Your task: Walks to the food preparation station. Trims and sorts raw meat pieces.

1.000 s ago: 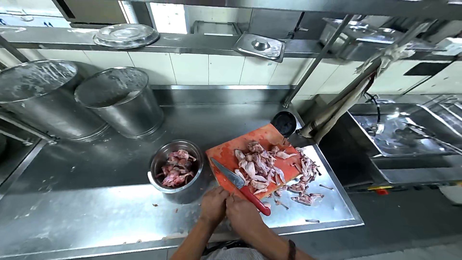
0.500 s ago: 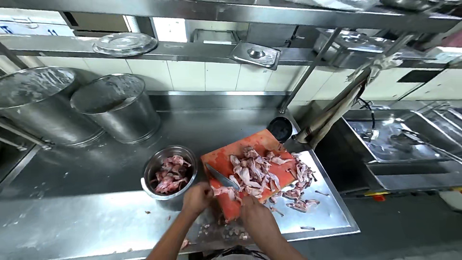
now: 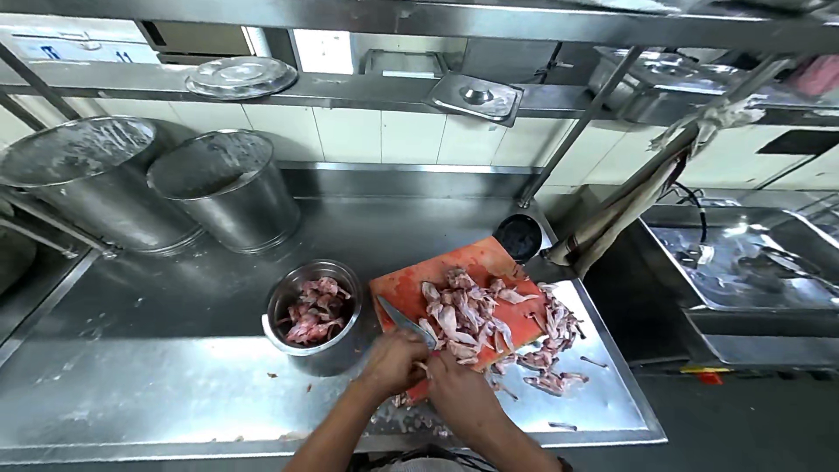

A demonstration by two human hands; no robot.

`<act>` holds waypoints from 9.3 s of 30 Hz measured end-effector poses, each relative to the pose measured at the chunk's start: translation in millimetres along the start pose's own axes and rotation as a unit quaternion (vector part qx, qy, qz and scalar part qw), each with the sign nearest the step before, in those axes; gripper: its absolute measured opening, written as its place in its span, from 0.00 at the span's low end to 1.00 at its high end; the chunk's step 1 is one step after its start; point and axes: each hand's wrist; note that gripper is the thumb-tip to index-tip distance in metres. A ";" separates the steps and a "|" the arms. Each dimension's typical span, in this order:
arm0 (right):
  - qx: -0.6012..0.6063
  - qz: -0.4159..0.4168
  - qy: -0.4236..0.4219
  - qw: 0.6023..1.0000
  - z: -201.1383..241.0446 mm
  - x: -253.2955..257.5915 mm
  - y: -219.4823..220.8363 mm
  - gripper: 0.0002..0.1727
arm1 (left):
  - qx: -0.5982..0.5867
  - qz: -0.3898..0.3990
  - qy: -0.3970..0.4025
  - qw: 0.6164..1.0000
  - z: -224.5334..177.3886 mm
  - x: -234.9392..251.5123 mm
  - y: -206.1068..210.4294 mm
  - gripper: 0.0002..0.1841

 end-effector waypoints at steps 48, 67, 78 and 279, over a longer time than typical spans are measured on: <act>0.492 -0.018 0.025 0.870 -8.9 55.0 18.7 0.20 | -0.087 -0.249 -0.065 0.962 16.7 -71.0 -55.9 0.07; 0.122 0.129 0.178 0.968 -54.9 -6.2 63.7 0.24 | -0.077 -0.223 -0.150 0.960 7.9 3.7 -27.8 0.05; 0.192 0.162 0.254 0.934 -58.3 -40.7 41.3 0.28 | -0.079 -0.064 -0.198 0.975 28.6 -27.1 67.5 0.11; 0.068 0.307 0.318 0.894 11.4 -51.7 47.9 0.24 | -0.056 -0.022 -0.206 0.977 23.0 -1.4 60.2 0.12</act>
Point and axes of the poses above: each hand's wrist, its own x-axis towards the middle knuckle, its own y-axis out of the palm, z = x × y, and after that the axes turned 1 degree about x, right-handed
